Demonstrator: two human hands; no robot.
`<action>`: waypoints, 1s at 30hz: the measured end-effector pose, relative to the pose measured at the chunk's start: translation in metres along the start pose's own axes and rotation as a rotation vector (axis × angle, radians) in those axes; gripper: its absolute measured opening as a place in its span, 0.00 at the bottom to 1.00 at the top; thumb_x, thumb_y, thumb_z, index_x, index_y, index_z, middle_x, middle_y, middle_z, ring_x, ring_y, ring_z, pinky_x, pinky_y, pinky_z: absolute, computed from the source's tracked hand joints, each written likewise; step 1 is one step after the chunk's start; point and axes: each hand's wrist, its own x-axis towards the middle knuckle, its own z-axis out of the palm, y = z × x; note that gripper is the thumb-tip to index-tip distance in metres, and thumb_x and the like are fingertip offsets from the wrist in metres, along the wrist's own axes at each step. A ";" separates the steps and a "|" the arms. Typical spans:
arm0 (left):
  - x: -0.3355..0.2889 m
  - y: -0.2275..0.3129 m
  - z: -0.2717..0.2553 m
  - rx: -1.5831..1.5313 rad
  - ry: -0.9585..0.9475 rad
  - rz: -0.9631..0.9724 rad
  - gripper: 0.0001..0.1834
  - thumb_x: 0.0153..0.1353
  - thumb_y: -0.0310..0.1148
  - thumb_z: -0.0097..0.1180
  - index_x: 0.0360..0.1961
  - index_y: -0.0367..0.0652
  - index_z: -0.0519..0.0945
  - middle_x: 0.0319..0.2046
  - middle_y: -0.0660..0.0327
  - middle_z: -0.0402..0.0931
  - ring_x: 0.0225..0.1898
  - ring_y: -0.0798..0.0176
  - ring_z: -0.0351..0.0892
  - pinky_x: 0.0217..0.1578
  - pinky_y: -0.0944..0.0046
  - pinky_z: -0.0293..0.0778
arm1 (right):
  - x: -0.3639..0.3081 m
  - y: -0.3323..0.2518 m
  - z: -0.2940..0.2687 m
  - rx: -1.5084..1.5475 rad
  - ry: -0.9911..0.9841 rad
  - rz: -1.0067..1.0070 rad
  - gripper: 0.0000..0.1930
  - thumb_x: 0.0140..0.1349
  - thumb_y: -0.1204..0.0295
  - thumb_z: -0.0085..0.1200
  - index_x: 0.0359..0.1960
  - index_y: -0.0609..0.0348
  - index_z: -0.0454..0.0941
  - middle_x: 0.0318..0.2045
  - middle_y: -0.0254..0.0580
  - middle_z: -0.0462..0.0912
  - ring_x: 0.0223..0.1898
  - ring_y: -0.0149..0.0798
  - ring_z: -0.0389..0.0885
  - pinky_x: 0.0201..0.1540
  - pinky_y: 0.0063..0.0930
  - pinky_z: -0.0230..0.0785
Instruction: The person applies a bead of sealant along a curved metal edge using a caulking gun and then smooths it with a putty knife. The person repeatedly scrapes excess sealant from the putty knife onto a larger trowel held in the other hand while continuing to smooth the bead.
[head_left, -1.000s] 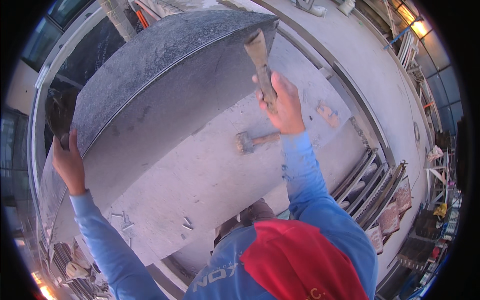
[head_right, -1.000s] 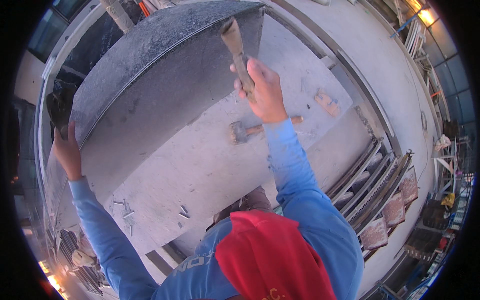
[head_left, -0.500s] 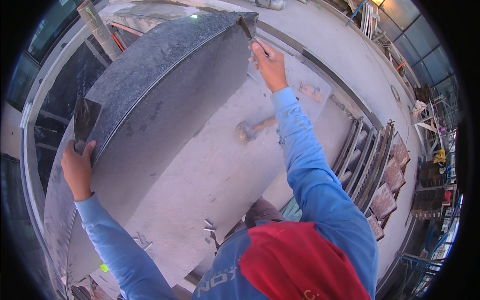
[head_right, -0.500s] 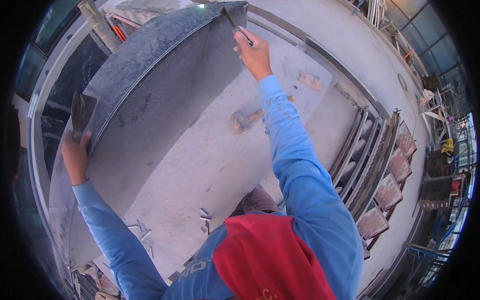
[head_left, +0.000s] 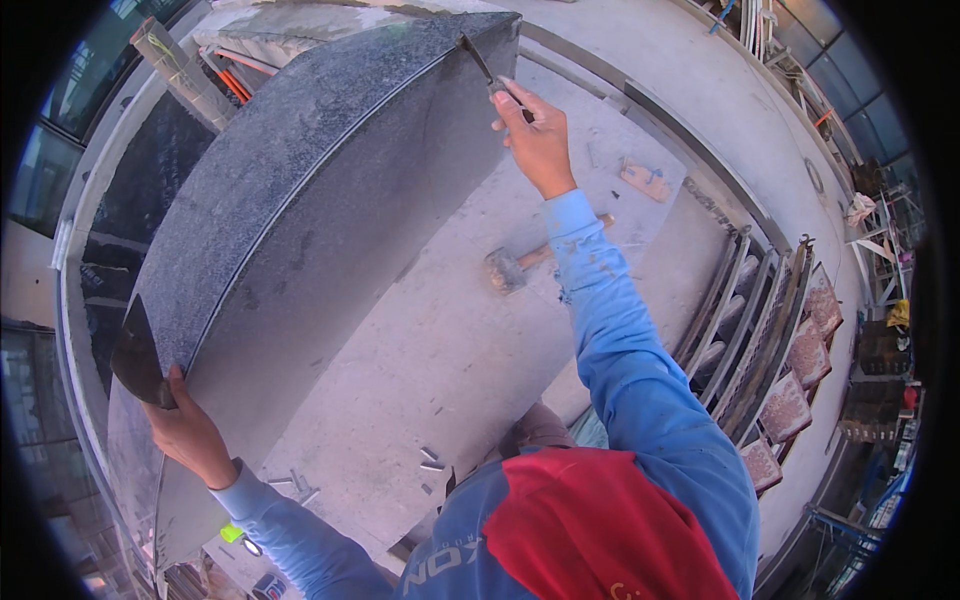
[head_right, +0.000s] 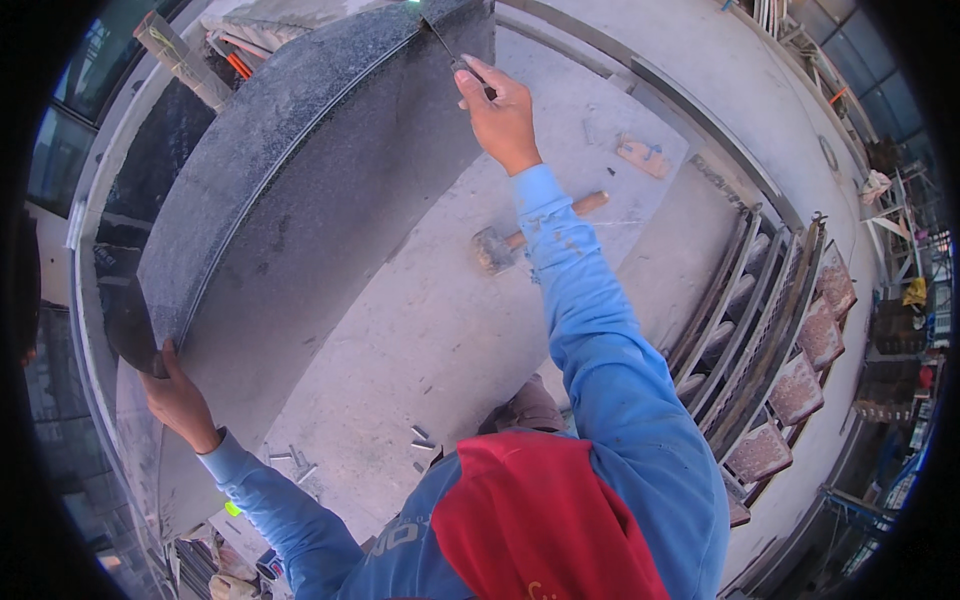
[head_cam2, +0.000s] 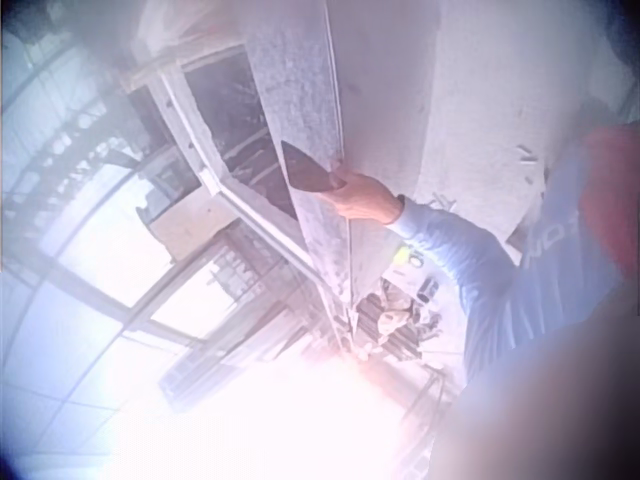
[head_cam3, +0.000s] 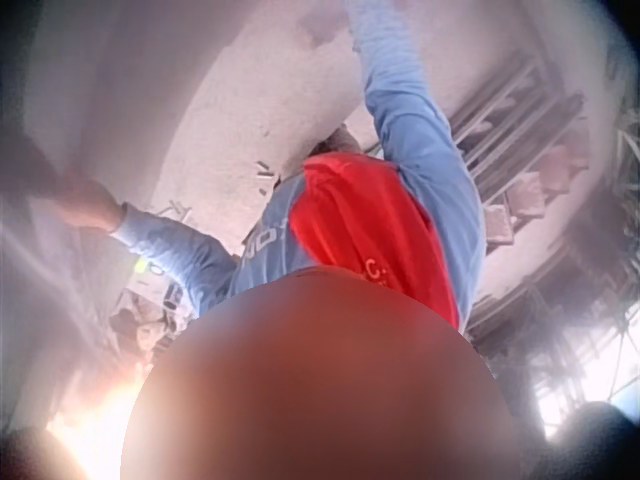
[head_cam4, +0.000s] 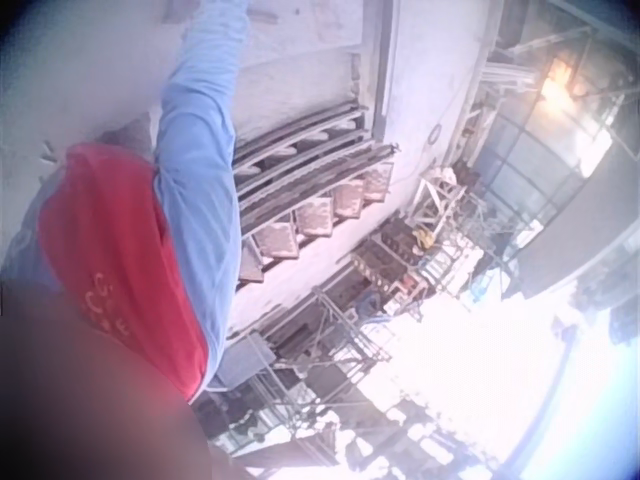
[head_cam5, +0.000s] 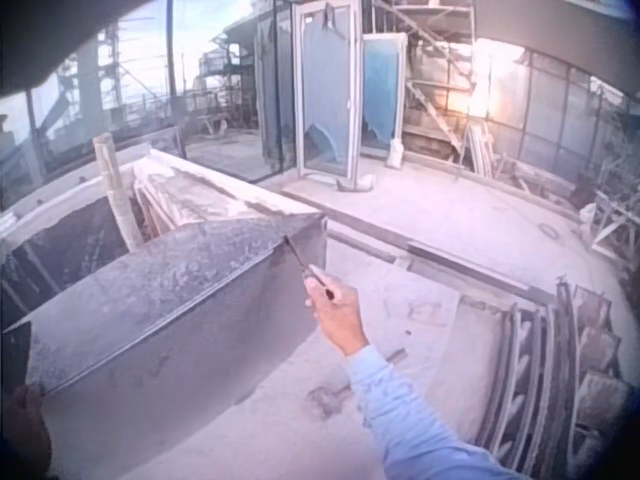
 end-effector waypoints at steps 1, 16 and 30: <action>0.000 -0.001 0.000 0.015 0.005 0.000 0.23 0.67 0.47 0.66 0.50 0.37 0.84 0.35 0.51 0.88 0.37 0.46 0.89 0.36 0.51 0.78 | 0.000 0.002 0.001 -0.007 0.003 0.007 0.22 0.70 0.61 0.63 0.58 0.65 0.82 0.43 0.44 0.88 0.34 0.31 0.85 0.40 0.26 0.77; 0.000 -0.004 0.002 -0.032 0.029 0.073 0.20 0.68 0.41 0.65 0.51 0.36 0.83 0.37 0.49 0.88 0.36 0.44 0.89 0.36 0.51 0.79 | -0.023 -0.017 -0.012 -0.344 -0.023 -0.278 0.20 0.69 0.61 0.63 0.55 0.62 0.85 0.36 0.44 0.86 0.35 0.33 0.81 0.40 0.28 0.73; -0.001 -0.008 0.007 -0.035 0.060 0.096 0.21 0.67 0.40 0.67 0.54 0.37 0.82 0.37 0.51 0.89 0.35 0.49 0.91 0.33 0.55 0.80 | -0.033 -0.011 0.013 -0.391 0.017 -0.290 0.19 0.66 0.61 0.65 0.52 0.61 0.86 0.42 0.53 0.87 0.42 0.51 0.86 0.47 0.38 0.76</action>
